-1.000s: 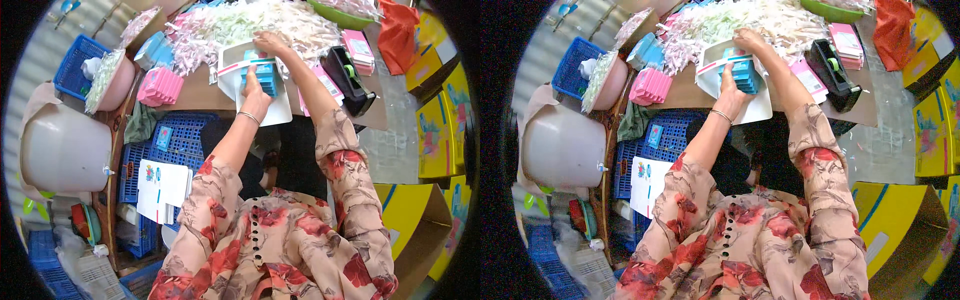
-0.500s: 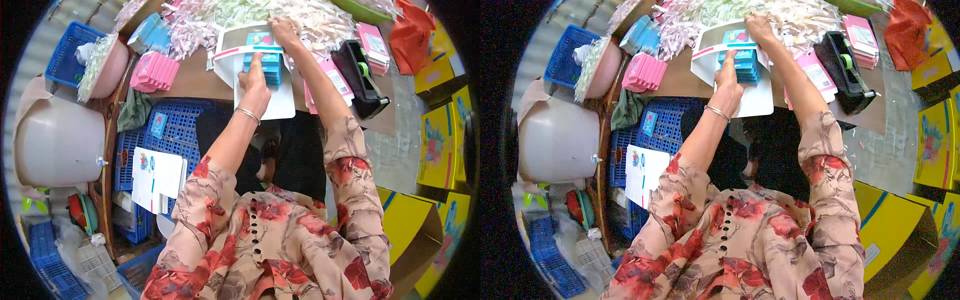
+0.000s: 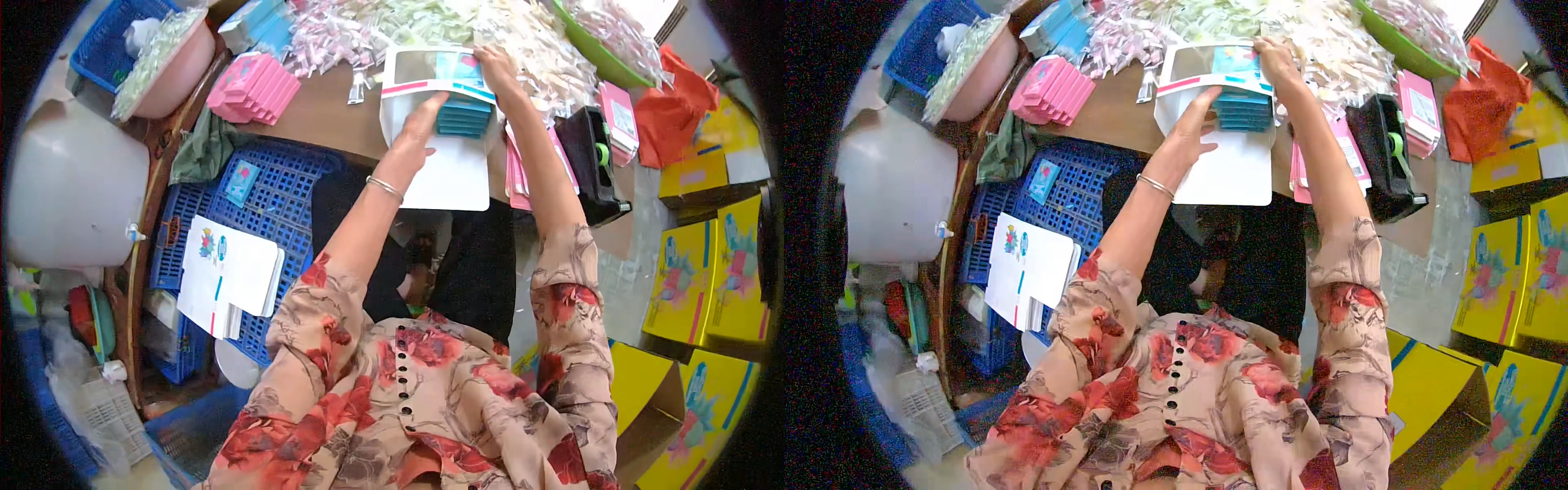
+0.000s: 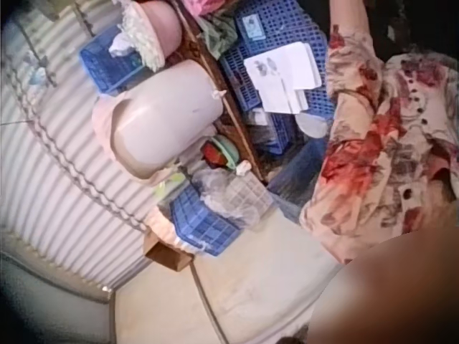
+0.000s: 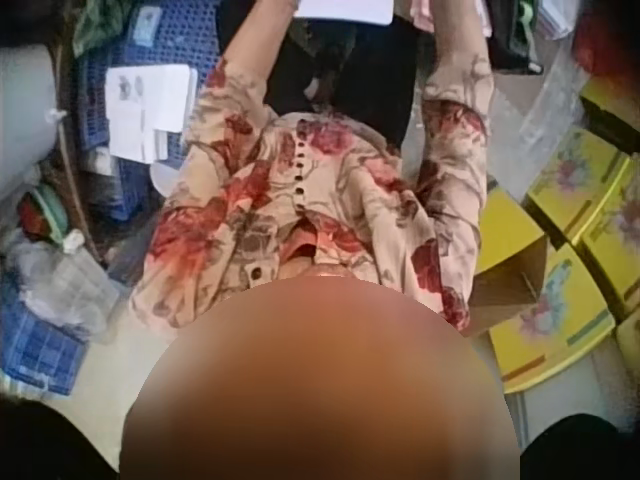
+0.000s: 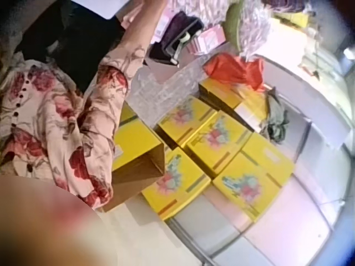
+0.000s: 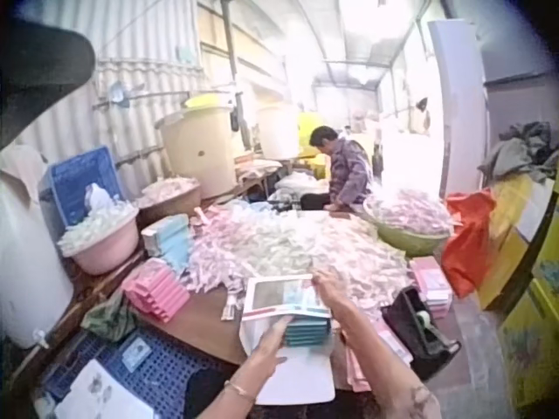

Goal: The person is folding cardboard boxes and filling them with small colored product packets at a workstation.

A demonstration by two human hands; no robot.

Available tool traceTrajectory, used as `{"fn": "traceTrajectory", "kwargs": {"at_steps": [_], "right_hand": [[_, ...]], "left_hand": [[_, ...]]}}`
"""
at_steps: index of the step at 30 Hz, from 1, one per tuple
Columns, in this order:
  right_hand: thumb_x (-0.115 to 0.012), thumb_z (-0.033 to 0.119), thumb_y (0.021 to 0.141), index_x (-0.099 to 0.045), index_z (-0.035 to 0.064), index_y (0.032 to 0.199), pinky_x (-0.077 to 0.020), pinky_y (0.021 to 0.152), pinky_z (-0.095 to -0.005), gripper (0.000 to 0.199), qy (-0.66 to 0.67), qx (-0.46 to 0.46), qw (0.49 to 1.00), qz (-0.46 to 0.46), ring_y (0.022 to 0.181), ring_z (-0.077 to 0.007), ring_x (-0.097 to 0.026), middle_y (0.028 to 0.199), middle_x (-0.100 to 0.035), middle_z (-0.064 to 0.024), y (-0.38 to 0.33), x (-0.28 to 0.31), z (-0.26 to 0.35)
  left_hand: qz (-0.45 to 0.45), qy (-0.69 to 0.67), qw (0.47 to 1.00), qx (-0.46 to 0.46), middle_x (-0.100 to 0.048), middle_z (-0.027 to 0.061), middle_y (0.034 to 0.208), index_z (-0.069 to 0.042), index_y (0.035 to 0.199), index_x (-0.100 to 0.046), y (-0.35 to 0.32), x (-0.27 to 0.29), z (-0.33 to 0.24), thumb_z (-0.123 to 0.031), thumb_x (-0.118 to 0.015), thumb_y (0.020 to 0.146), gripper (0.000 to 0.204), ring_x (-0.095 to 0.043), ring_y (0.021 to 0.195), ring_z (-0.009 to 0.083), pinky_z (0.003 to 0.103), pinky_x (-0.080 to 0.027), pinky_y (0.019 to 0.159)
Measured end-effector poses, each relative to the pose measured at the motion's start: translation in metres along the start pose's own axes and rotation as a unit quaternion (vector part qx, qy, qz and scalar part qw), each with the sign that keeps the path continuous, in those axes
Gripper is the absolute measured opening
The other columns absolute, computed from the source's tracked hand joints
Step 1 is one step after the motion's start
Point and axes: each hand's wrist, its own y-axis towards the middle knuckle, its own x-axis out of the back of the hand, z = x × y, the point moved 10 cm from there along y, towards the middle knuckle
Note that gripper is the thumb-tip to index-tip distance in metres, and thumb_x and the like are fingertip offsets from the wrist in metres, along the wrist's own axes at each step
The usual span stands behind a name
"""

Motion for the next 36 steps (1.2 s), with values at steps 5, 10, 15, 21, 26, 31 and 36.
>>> {"fn": "traceTrajectory", "kwargs": {"at_steps": [5,10,15,21,26,31,36], "right_hand": [[-0.051,0.025,0.091,-0.062,0.0042,0.107,-0.047,0.077,-0.0316,0.029,-0.017,-0.03,0.996,-0.084,0.087,-0.02,-0.06,0.098,-0.064,-0.0089,0.011,0.028,-0.03],[-0.048,0.028,0.095,-0.057,0.0059,0.111,-0.051,0.074,-0.0332,0.029,0.233,-0.183,0.955,-0.027,0.085,-0.0201,-0.061,0.096,-0.062,-0.009,-0.016,0.003,-0.027],[-0.044,0.029,0.097,-0.052,0.0062,0.104,-0.0578,0.054,-0.0486,0.025,0.188,-0.171,0.965,-0.065,0.079,-0.0253,-0.06,0.091,-0.055,-0.0113,-0.02,-0.023,0.016],[-0.045,0.031,0.097,-0.053,0.0076,0.11,-0.0533,0.073,-0.0383,0.028,0.077,-0.18,0.974,-0.114,0.08,-0.0235,-0.059,0.1,-0.055,-0.0099,-0.012,0.06,-0.043],[-0.042,0.035,0.097,-0.054,0.0069,0.112,-0.0503,0.079,-0.0363,0.034,0.125,-0.194,0.972,-0.051,0.084,-0.0206,-0.061,0.098,-0.059,-0.0081,-0.028,-0.02,0.008],[-0.04,0.037,0.098,-0.054,0.0037,0.116,-0.0527,0.078,-0.0343,0.04,0.165,-0.259,0.948,-0.083,0.087,-0.0203,-0.062,0.106,-0.061,-0.0094,-0.036,-0.003,-0.009],[-0.04,0.038,0.098,-0.053,0.0008,0.119,-0.0526,0.081,-0.0333,0.045,0.176,-0.238,0.955,-0.002,0.089,-0.0212,-0.063,0.108,-0.062,-0.0113,-0.004,0.019,-0.054]], "left_hand": [[0.022,-0.102,0.974,-0.2,-0.058,0.0068,0.107,-0.007,0.118,-0.056,0.035,0.002,-0.016,-0.05,-0.051,0.089,0.053,-0.052,0.102,0.021,0.034,-0.039,0.093],[0.094,-0.249,0.944,-0.197,-0.062,0.0035,0.109,-0.009,0.113,-0.06,0.126,-0.021,-0.003,-0.051,-0.046,0.092,0.049,-0.055,0.099,0.0167,0.031,-0.043,0.089],[0.19,-0.017,0.904,-0.382,-0.062,0.0066,0.114,-0.008,0.118,-0.058,0.149,-0.004,-0.008,-0.052,-0.048,0.091,0.052,-0.058,0.1,0.0175,0.033,-0.046,0.09],[0.148,0.234,0.78,-0.561,-0.063,0.0063,0.109,-0.005,0.111,-0.06,0.088,-0.074,-0.031,-0.036,-0.047,0.095,0.037,-0.058,0.095,0.0165,0.03,-0.047,0.087],[0.188,0.038,0.863,-0.467,-0.055,0.0174,0.126,-0.001,0.121,-0.052,0.111,-0.015,-0.018,-0.005,-0.05,0.089,0.032,-0.055,0.111,0.0264,0.037,-0.044,0.096],[0.223,-0.001,0.93,-0.292,-0.057,0.0047,0.118,-0.003,0.116,-0.055,0.058,-0.021,-0.034,-0.041,-0.044,0.096,0.044,-0.055,0.103,0.0172,0.034,-0.045,0.092],[0.102,0.146,0.934,-0.311,-0.047,0.0193,0.131,0.002,0.138,-0.033,0.02,0.009,-0.013,-0.022,-0.08,0.069,0.087,-0.055,0.113,0.0241,0.038,-0.049,0.091]]}}
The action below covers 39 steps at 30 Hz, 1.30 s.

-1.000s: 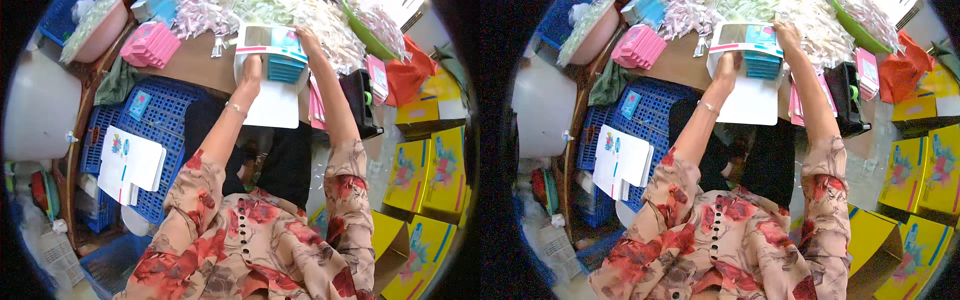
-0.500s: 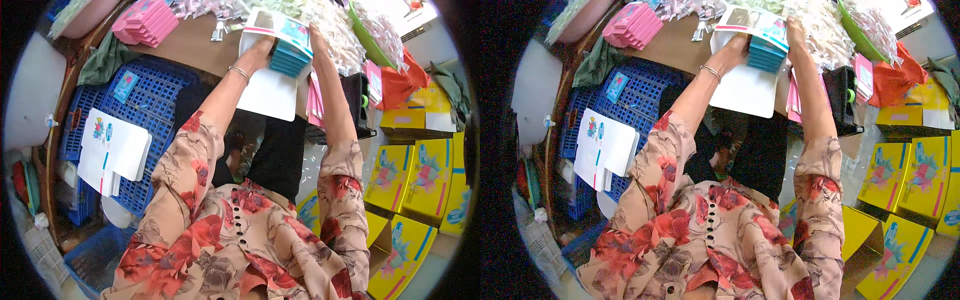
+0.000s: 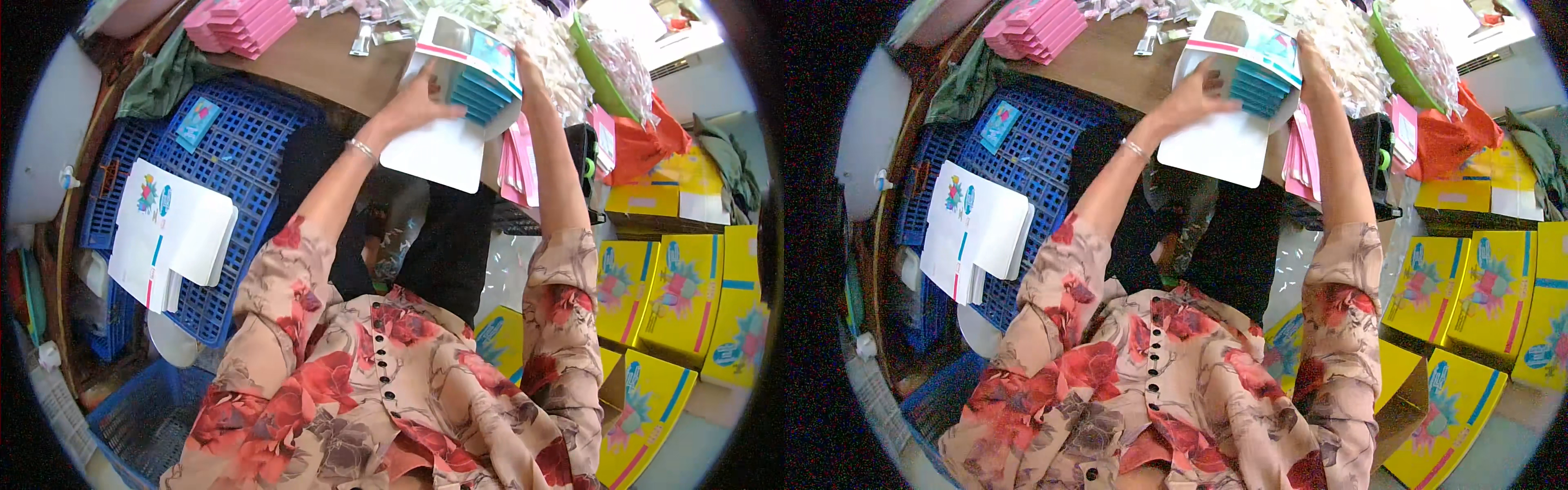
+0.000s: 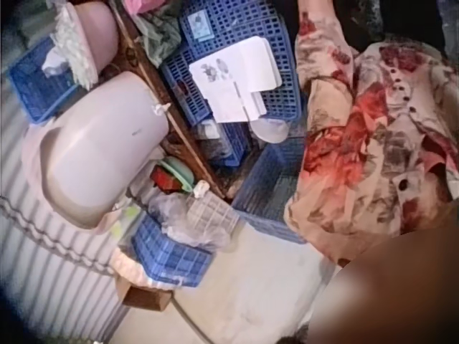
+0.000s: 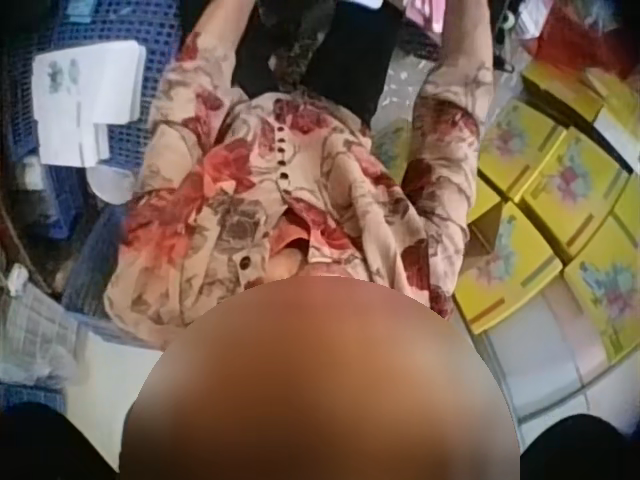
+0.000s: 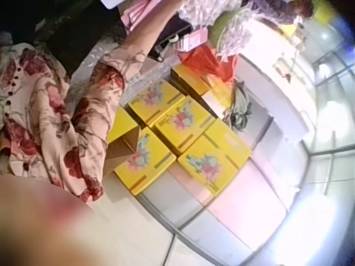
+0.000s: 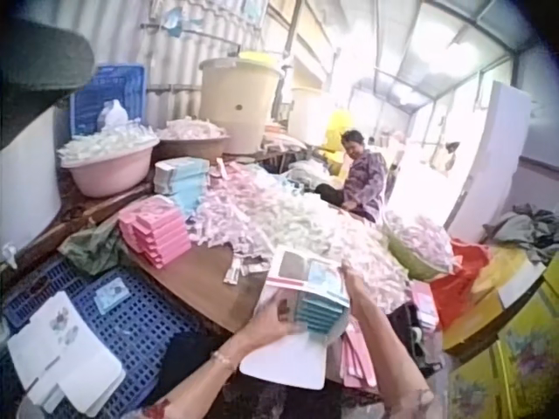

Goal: The person is folding cardboard boxes and filling them with small colored product packets at a workstation.

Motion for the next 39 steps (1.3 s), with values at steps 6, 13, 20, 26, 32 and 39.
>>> {"fn": "traceTrajectory", "kwargs": {"at_steps": [6,13,20,26,32,39], "right_hand": [[-0.041,0.039,0.099,-0.053,-0.003,0.119,-0.0513,0.084,-0.0336,0.048,0.01,-0.01,1.0,0.027,0.095,-0.0221,-0.063,0.109,-0.063,-0.014,-0.013,-0.021,-0.004],[-0.037,0.04,0.099,-0.055,0.0,0.117,-0.0517,0.082,-0.0338,0.047,-0.028,-0.008,1.0,0.0,0.089,-0.0219,-0.063,0.105,-0.064,-0.0125,-0.025,-0.024,0.008],[-0.043,0.025,0.093,-0.058,0.0031,0.117,-0.043,0.09,-0.036,0.036,-0.37,0.31,0.876,-0.028,0.101,-0.0252,-0.058,0.11,-0.063,-0.012,-0.025,0.022,0.065],[-0.051,0.046,0.093,-0.061,0.0041,0.121,-0.0384,0.093,-0.0334,0.052,-0.333,0.312,0.89,-0.015,0.106,-0.019,-0.055,0.114,-0.063,-0.0073,-0.063,-0.139,0.158],[-0.045,0.06,0.09,-0.061,0.0062,0.121,-0.0417,0.09,-0.0377,0.063,-0.316,0.233,0.884,0.255,0.104,-0.0228,-0.056,0.114,-0.062,-0.0113,-0.004,-0.366,0.105],[-0.056,0.074,0.075,-0.058,0.0036,0.12,-0.0447,0.087,-0.0418,0.084,-0.378,0.028,0.861,0.339,0.101,-0.0273,-0.057,0.113,-0.061,-0.0143,0.067,-0.458,0.006]], "left_hand": [[-0.022,0.304,0.95,-0.064,-0.054,0.0253,0.113,0.006,0.11,-0.059,0.015,-0.009,-0.003,-0.022,-0.083,0.056,0.065,-0.056,0.104,0.0388,0.04,-0.049,0.089],[-0.039,0.286,0.948,-0.132,-0.056,0.0245,0.098,0.003,0.078,-0.066,0.029,-0.016,0.0,-0.019,-0.082,0.056,0.035,-0.057,0.094,0.0404,0.043,-0.048,0.085],[-0.061,0.213,0.961,-0.168,-0.056,0.0253,0.118,0.005,0.118,-0.054,-0.045,-0.009,-0.056,-0.017,-0.077,0.072,0.056,-0.054,0.109,0.0403,0.044,-0.044,0.095],[-0.436,-0.129,0.885,-0.101,-0.062,0.0035,0.091,-0.001,0.114,-0.058,-0.122,0.199,-0.055,-0.017,-0.067,0.087,0.033,-0.06,0.076,0.0125,0.026,-0.049,0.066],[-0.502,-0.355,0.785,0.081,-0.054,0.0083,0.11,-0.001,0.117,-0.052,-0.098,0.318,0.044,-0.051,-0.072,0.079,0.066,-0.051,0.105,0.021,0.041,-0.042,0.091],[-0.413,-0.338,0.835,0.134,-0.044,0.0187,0.136,-0.001,0.141,-0.03,-0.048,0.328,0.037,-0.078,-0.068,0.061,0.117,-0.042,0.126,0.0328,0.05,-0.028,0.108]]}}
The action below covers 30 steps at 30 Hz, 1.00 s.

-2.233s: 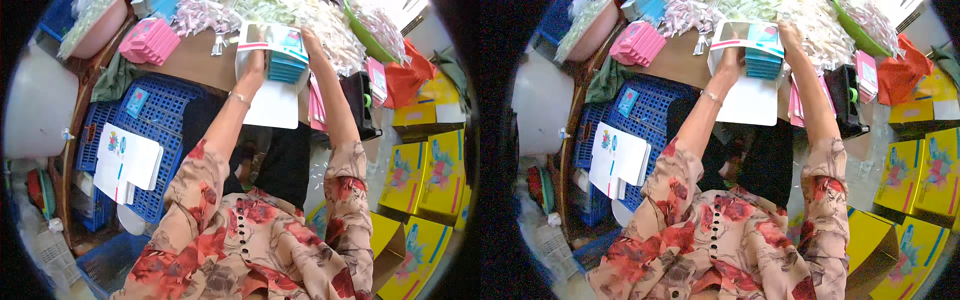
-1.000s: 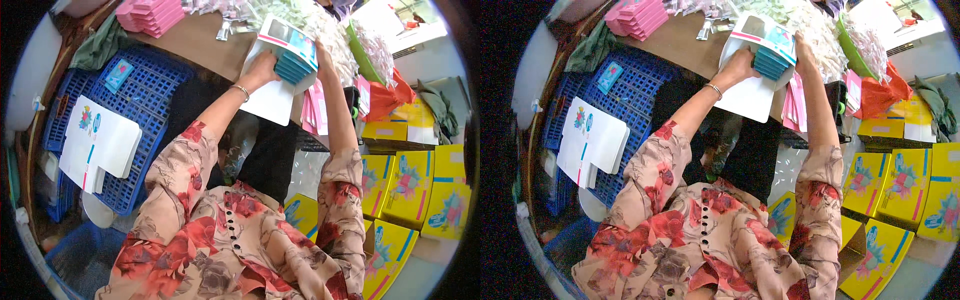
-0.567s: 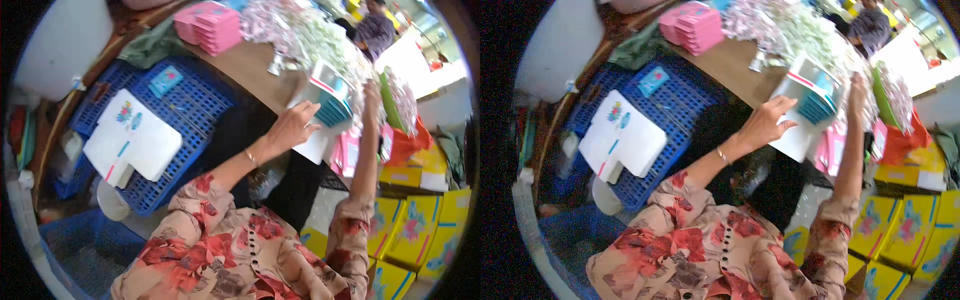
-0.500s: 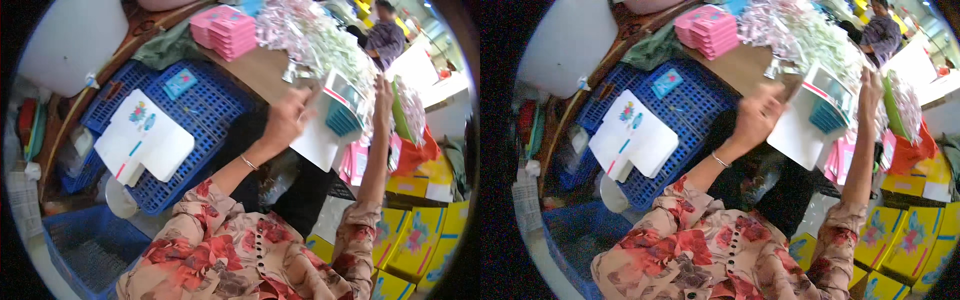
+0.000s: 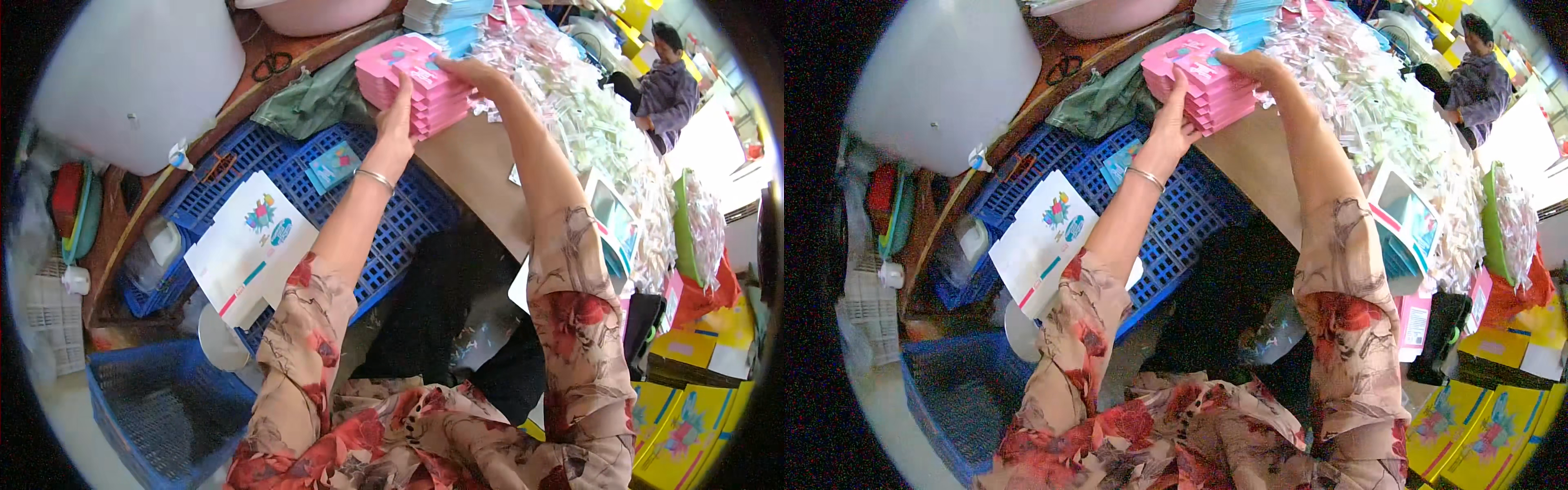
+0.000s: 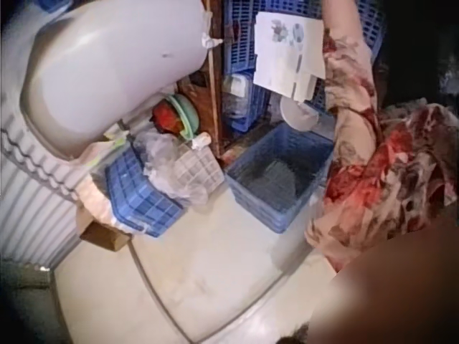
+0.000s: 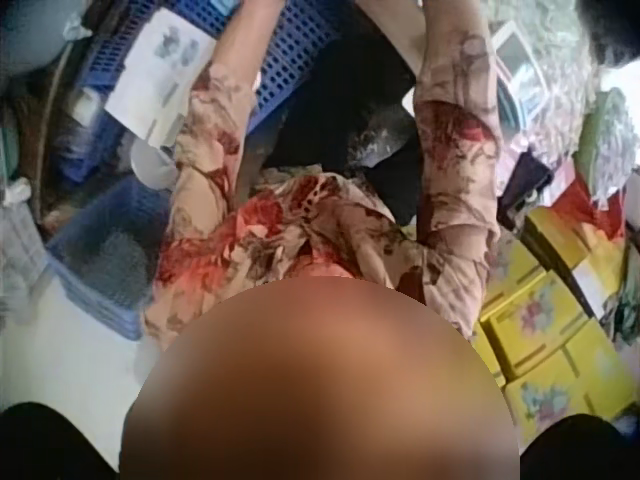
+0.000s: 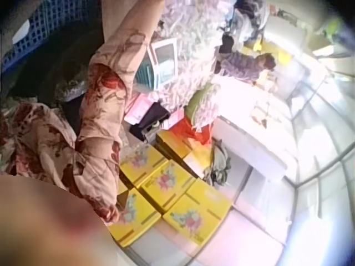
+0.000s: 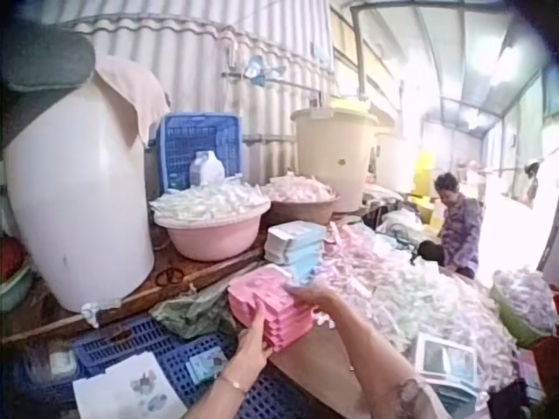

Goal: The person is folding cardboard boxes and filling them with small colored product packets at a workstation.

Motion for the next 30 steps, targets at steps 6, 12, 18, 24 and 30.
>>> {"fn": "traceTrajectory", "kwargs": {"at_steps": [6,12,18,24,30], "right_hand": [[-0.063,0.077,0.066,-0.051,0.002,0.128,-0.0454,0.087,-0.0467,0.098,-0.015,-0.096,0.99,0.103,0.106,-0.0313,-0.057,0.125,-0.055,-0.0176,-0.004,-0.026,-0.013],[-0.061,0.081,0.063,-0.046,0.0027,0.134,-0.0457,0.09,-0.0547,0.107,-0.011,-0.096,0.993,0.074,0.115,-0.0385,-0.053,0.13,-0.05,-0.0229,-0.017,-0.013,-0.035],[-0.068,0.07,0.068,-0.046,-0.0035,0.131,-0.0484,0.089,-0.0511,0.1,0.045,-0.023,0.999,0.005,0.108,-0.0356,-0.059,0.123,-0.056,-0.022,-0.056,-0.018,-0.026],[-0.063,0.064,0.078,-0.062,0.0057,0.114,-0.0507,0.074,-0.0363,0.069,0.078,0.033,0.994,-0.074,0.089,-0.0206,-0.061,0.099,-0.065,-0.0096,-0.111,0.005,-0.055],[-0.067,0.036,0.077,-0.06,0.0082,0.117,-0.0382,0.073,-0.0251,0.049,0.219,0.113,0.966,-0.072,0.086,-0.0126,-0.053,0.098,-0.061,-0.0006,-0.137,-0.022,-0.056]], "left_hand": [[-0.026,-0.025,0.994,0.101,-0.052,0.0149,0.132,-0.011,0.139,-0.038,0.045,0.013,0.03,-0.075,-0.069,0.062,0.105,-0.045,0.125,0.0306,0.062,-0.013,0.107],[0.097,-0.111,0.984,0.101,-0.061,0.0134,0.118,-0.008,0.132,-0.045,0.042,-0.031,0.024,-0.061,-0.073,0.071,0.085,-0.062,0.106,0.0306,0.054,-0.045,0.093],[0.092,-0.01,0.994,-0.057,-0.06,0.0136,0.118,-0.006,0.13,-0.046,0.027,-0.019,0.001,-0.037,-0.078,0.073,0.073,-0.063,0.101,0.0272,0.04,-0.053,0.085],[0.077,0.145,0.972,-0.165,-0.057,0.0135,0.119,0.001,0.127,-0.046,-0.018,-0.037,0.001,-0.031,-0.078,0.07,0.072,-0.059,0.105,0.0238,0.035,-0.049,0.086],[0.083,0.25,0.91,-0.32,-0.041,0.0238,0.125,0.006,0.13,-0.025,-0.018,-0.015,0.0,-0.038,-0.086,0.059,0.103,-0.046,0.116,0.03,0.038,-0.036,0.102]]}}
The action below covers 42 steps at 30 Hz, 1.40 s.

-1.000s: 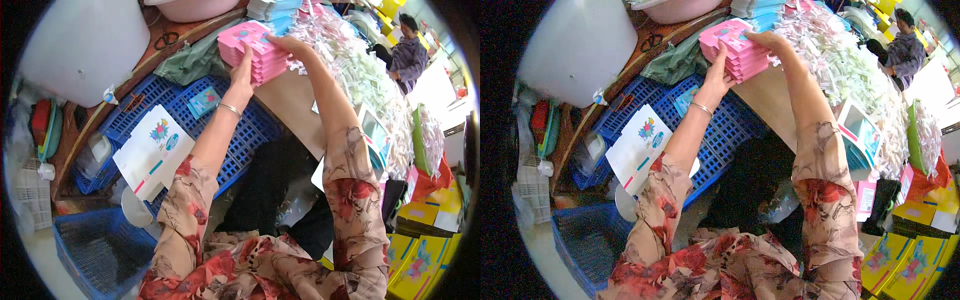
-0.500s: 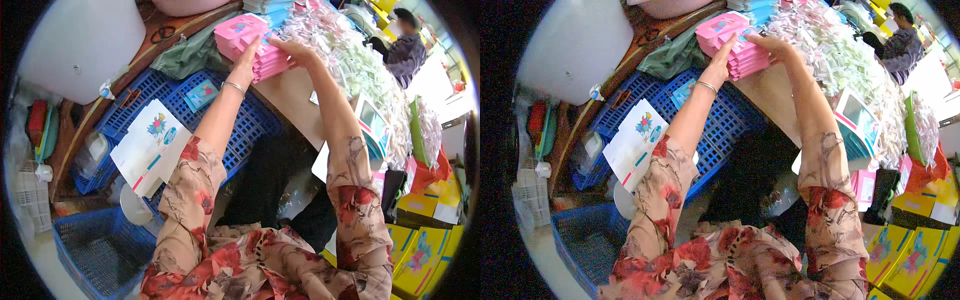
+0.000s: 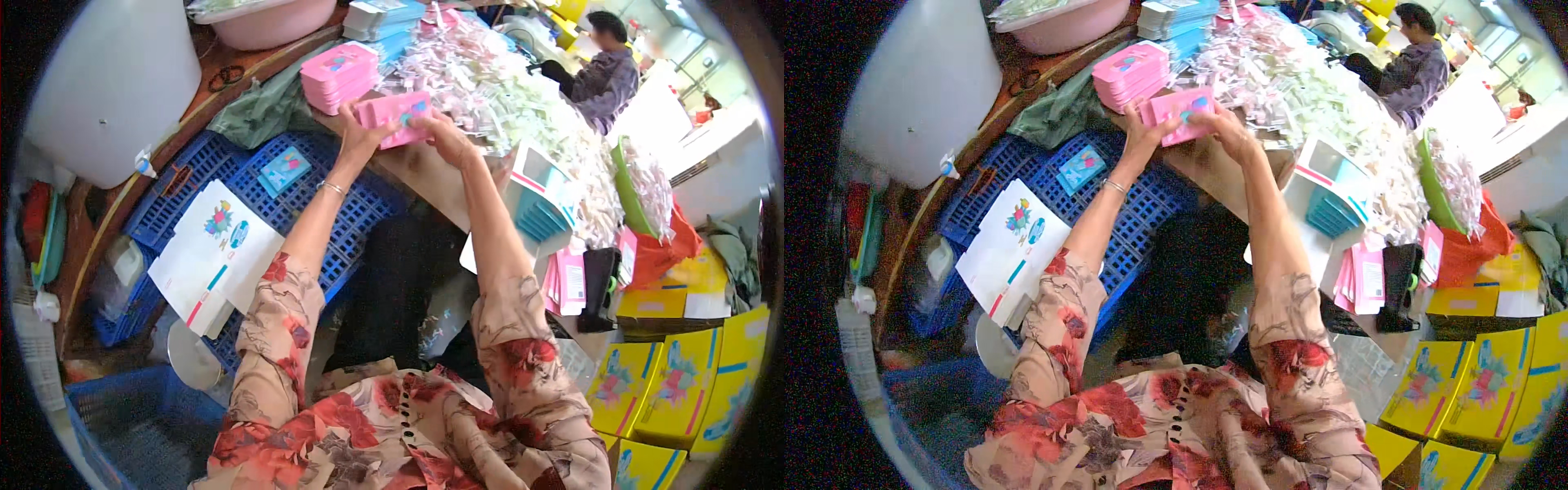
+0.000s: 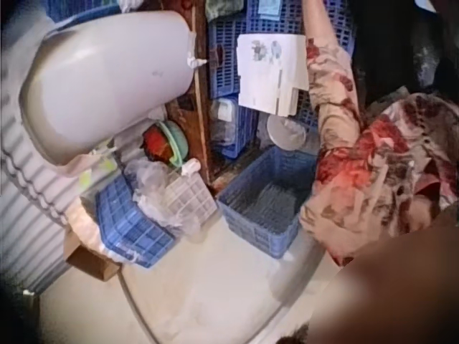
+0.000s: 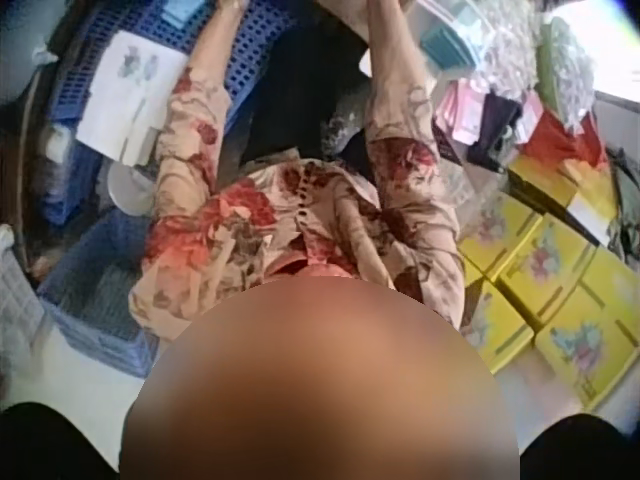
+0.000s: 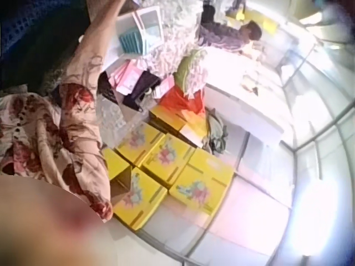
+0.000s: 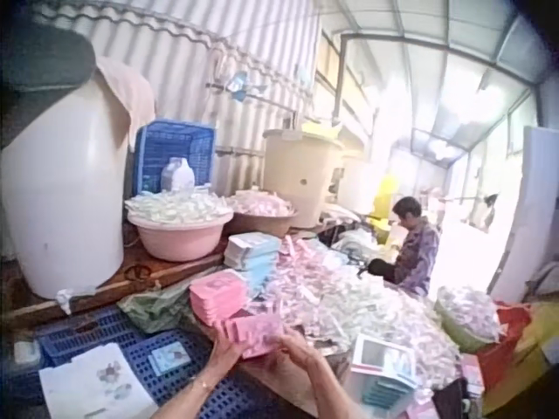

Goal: The person is folding cardboard boxes and filling them with small colored product packets at a workstation.

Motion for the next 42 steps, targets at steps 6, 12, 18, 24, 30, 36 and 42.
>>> {"fn": "traceTrajectory", "kwargs": {"at_steps": [6,12,18,24,30,36,42], "right_hand": [[-0.06,0.015,0.077,-0.021,-0.0013,0.148,-0.0392,0.098,-0.0343,0.082,-0.002,0.155,0.986,-0.061,0.112,-0.0253,-0.052,0.129,-0.049,-0.0187,-0.04,0.017,0.042],[-0.043,0.036,0.096,-0.049,0.0117,0.136,-0.0254,0.111,-0.042,0.047,-0.406,0.259,0.864,-0.149,0.135,-0.0356,-0.031,0.146,-0.036,-0.0189,-0.013,-0.021,0.107],[-0.045,0.044,0.093,-0.045,0.0159,0.135,-0.0378,0.1,-0.0518,0.051,-0.597,0.298,0.744,-0.022,0.126,-0.0372,-0.04,0.134,-0.047,-0.0152,0.035,-0.039,0.033],[-0.043,0.039,0.096,-0.047,0.0109,0.134,-0.0347,0.103,-0.0422,0.048,-0.458,0.257,0.851,-0.023,0.126,-0.0336,-0.04,0.137,-0.046,-0.015,0.03,-0.036,0.051],[-0.02,0.066,0.095,-0.028,0.0103,0.148,-0.0332,0.105,-0.0392,0.077,0.052,-0.023,0.995,-0.084,0.128,-0.0235,-0.04,0.143,-0.038,-0.0116,0.044,0.014,-0.009],[-0.016,0.07,0.092,-0.034,0.0072,0.145,-0.039,0.102,-0.0342,0.084,0.052,0.026,0.998,-0.004,0.114,-0.0193,-0.05,0.129,-0.05,-0.0108,0.041,-0.009,-0.004],[-0.02,0.075,0.087,-0.024,0.0091,0.148,-0.035,0.107,-0.0387,0.09,0.239,0.0,0.97,0.039,0.127,-0.0246,-0.044,0.141,-0.042,-0.012,0.024,-0.014,-0.014]], "left_hand": [[0.062,0.036,0.984,-0.161,-0.034,0.0225,0.137,0.003,0.144,-0.013,-0.029,-0.008,-0.031,-0.032,-0.09,0.053,0.124,-0.04,0.126,0.0338,0.042,-0.033,0.107],[0.061,0.077,0.978,-0.186,-0.028,0.0239,0.142,0.003,0.146,-0.009,-0.032,0.001,-0.023,-0.032,-0.091,0.049,0.131,-0.034,0.131,0.0368,0.043,-0.029,0.11],[0.156,0.104,0.963,-0.196,-0.025,0.0212,0.145,-0.005,0.147,0.013,-0.029,-0.019,-0.029,-0.028,-0.092,0.054,0.142,-0.032,0.134,0.0315,0.042,-0.028,0.111],[0.165,-0.058,0.981,-0.085,-0.035,0.0162,0.132,-0.01,0.149,0.002,-0.02,-0.011,-0.011,-0.029,-0.094,0.05,0.139,-0.043,0.121,0.026,0.04,-0.043,0.101],[0.179,-0.004,0.977,-0.112,-0.03,0.0179,0.141,-0.013,0.149,0.003,-0.017,-0.02,-0.013,-0.024,-0.092,0.054,0.134,-0.041,0.127,0.0284,0.042,-0.038,0.106],[0.178,-0.089,0.977,-0.075,-0.032,0.0172,0.138,-0.015,0.149,0.002,-0.015,-0.017,-0.006,-0.021,-0.091,0.053,0.133,-0.041,0.126,0.028,0.042,-0.04,0.104],[0.163,-0.026,0.978,-0.128,-0.035,0.0162,0.136,-0.013,0.149,0.002,-0.013,-0.011,-0.009,-0.021,-0.09,0.056,0.131,-0.043,0.123,0.0265,0.041,-0.042,0.103]]}}
